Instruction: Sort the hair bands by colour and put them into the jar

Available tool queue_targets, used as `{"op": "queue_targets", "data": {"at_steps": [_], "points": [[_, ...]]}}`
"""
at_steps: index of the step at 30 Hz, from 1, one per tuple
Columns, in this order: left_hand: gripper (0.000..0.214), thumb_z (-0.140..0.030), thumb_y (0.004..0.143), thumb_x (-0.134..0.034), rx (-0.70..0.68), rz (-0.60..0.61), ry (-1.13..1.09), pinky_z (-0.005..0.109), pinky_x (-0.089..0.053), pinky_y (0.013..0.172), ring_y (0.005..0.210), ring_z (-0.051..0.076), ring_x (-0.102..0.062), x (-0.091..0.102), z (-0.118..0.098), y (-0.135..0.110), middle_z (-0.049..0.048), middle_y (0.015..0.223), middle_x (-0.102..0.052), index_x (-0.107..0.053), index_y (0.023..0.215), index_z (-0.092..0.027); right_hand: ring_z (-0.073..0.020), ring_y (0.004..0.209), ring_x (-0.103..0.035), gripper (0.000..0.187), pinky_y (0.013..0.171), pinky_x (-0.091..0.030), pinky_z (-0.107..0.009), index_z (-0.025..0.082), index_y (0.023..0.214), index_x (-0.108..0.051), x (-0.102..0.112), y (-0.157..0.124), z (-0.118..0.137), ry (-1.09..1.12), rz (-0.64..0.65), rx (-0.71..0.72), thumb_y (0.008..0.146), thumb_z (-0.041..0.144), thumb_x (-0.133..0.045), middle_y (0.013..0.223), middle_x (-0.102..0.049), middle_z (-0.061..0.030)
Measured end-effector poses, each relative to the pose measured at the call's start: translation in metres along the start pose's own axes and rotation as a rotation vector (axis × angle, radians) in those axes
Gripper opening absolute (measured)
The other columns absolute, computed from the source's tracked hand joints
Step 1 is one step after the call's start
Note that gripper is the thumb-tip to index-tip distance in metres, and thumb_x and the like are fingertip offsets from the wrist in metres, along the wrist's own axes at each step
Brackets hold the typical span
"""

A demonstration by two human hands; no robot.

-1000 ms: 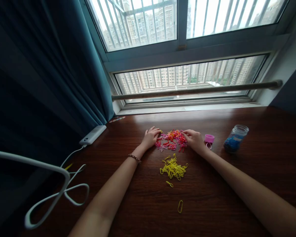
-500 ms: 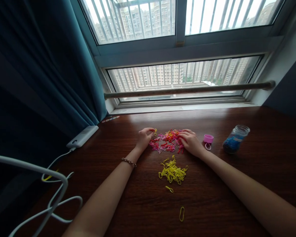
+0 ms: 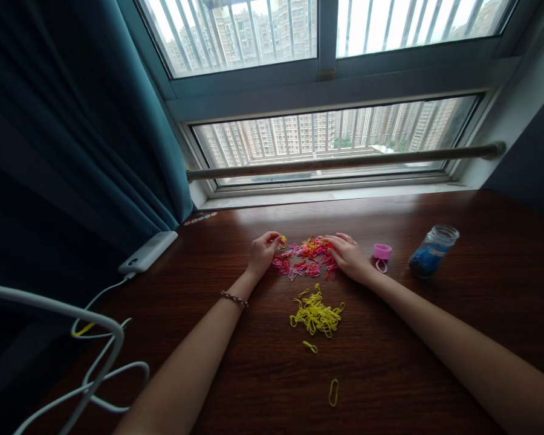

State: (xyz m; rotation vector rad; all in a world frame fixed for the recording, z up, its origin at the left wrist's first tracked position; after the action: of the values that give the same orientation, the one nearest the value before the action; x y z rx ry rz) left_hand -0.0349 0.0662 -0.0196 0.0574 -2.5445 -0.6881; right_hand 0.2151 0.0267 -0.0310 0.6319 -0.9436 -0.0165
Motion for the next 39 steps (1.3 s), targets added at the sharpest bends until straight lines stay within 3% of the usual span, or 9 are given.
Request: {"op": "queue_targets", "data": {"at_steps": [6, 10, 14, 19, 26, 28, 30, 36, 39], "points": [[0.022, -0.036, 0.076, -0.053, 0.052, -0.006, -0.11, 0.028, -0.049, 0.068, 0.072, 0.017, -0.063, -0.001, -0.003, 0.001, 0.0043, 0.074, -0.067, -0.059, 0.078, -0.016, -0.0235, 0.1, -0.05, 0.019, 0.088, -0.037, -0.043, 0.024, 0.089, -0.068, 0.002, -0.002, -0.001, 0.033, -0.054, -0.025, 0.08, 0.025, -0.051, 0.099, -0.066, -0.0045], [0.019, -0.033, 0.073, -0.057, 0.088, 0.019, -0.252, 0.027, -0.048, 0.064, 0.07, 0.016, -0.061, -0.007, -0.02, -0.004, 0.0049, 0.077, -0.066, -0.062, 0.073, -0.015, -0.0217, 0.093, -0.054, 0.018, 0.086, -0.041, -0.039, 0.024, 0.083, -0.07, 0.004, -0.001, -0.001, 0.084, -0.031, -0.046, 0.078, 0.022, -0.053, 0.092, -0.068, -0.003], [0.014, -0.027, 0.072, -0.06, -0.03, 0.306, -0.389, 0.032, -0.047, 0.075, 0.082, 0.018, -0.059, -0.019, -0.049, -0.014, 0.0066, 0.084, -0.064, -0.062, 0.067, -0.015, -0.0202, 0.088, -0.058, 0.02, 0.081, -0.045, -0.034, 0.021, 0.081, -0.071, 0.008, 0.001, -0.005, 0.186, -0.077, -0.132, 0.076, 0.018, -0.051, 0.087, -0.069, -0.0045], [0.01, -0.025, 0.071, -0.063, -0.223, 0.665, -0.332, 0.038, -0.04, 0.088, 0.09, 0.02, -0.056, -0.029, -0.082, -0.025, 0.0054, 0.086, -0.065, -0.066, 0.064, -0.018, -0.0209, 0.076, -0.064, 0.022, 0.069, -0.05, -0.032, 0.018, 0.086, -0.07, 0.011, 0.002, -0.01, 0.404, -0.086, -0.353, 0.075, 0.026, -0.052, 0.083, -0.07, -0.0061], [0.007, -0.023, 0.071, -0.065, -0.368, 0.955, -0.169, 0.037, -0.031, 0.099, 0.107, 0.022, -0.047, -0.032, -0.109, -0.036, 0.0025, 0.102, -0.063, -0.07, 0.066, -0.022, -0.0206, 0.078, -0.064, 0.025, 0.07, -0.05, -0.03, 0.015, 0.089, -0.069, 0.011, 0.003, -0.015, 0.523, -0.124, -0.386, 0.074, 0.026, -0.052, 0.086, -0.07, -0.0068], [0.008, -0.025, 0.071, -0.065, -0.36, 0.915, -0.151, 0.036, -0.031, 0.099, 0.107, 0.021, -0.048, -0.031, -0.106, -0.032, 0.0028, 0.103, -0.063, -0.07, 0.067, -0.021, -0.0203, 0.084, -0.063, 0.023, 0.077, -0.049, -0.031, 0.017, 0.086, -0.07, 0.01, 0.003, -0.016, 0.486, -0.134, -0.345, 0.073, 0.024, -0.052, 0.09, -0.069, -0.0057], [0.012, -0.027, 0.074, -0.062, -0.3, 0.762, -0.149, 0.035, -0.035, 0.095, 0.101, 0.02, -0.052, -0.029, -0.093, -0.024, 0.0046, 0.099, -0.064, -0.071, 0.07, -0.02, -0.0197, 0.089, -0.062, 0.02, 0.084, -0.047, -0.031, 0.019, 0.082, -0.071, 0.011, 0.003, -0.017, 0.444, -0.155, -0.308, 0.073, 0.022, -0.052, 0.095, -0.068, -0.0045], [0.017, -0.028, 0.074, -0.057, 0.026, -0.041, 0.088, 0.032, -0.046, 0.076, 0.083, 0.019, -0.06, 0.005, -0.011, 0.006, 0.0066, 0.084, -0.067, -0.067, 0.08, -0.016, -0.0182, 0.085, -0.061, 0.024, 0.077, -0.048, -0.031, 0.021, 0.09, -0.068, 0.01, 0.001, -0.01, 0.348, -0.169, -0.252, 0.076, 0.02, -0.049, 0.092, -0.068, -0.0033], [0.016, -0.024, 0.074, -0.055, 0.045, -0.092, 0.229, 0.033, -0.046, 0.078, 0.085, 0.02, -0.061, 0.017, 0.02, 0.011, 0.006, 0.088, -0.068, -0.067, 0.082, -0.017, -0.0202, 0.097, -0.054, 0.025, 0.087, -0.042, -0.036, 0.023, 0.094, -0.068, 0.005, 0.001, -0.004, 0.224, -0.11, -0.116, 0.078, 0.02, -0.049, 0.099, -0.067, -0.0025]]}}
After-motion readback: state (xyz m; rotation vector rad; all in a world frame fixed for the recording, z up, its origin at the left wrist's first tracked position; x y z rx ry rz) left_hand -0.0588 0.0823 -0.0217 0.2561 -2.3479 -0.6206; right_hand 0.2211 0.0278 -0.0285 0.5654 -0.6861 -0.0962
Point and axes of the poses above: each hand's wrist, its own y-axis towards the middle knuckle, its own x-axis out of the back of the hand, z = x × y, the point moved 2 cm from there along y, towards the middle knuckle
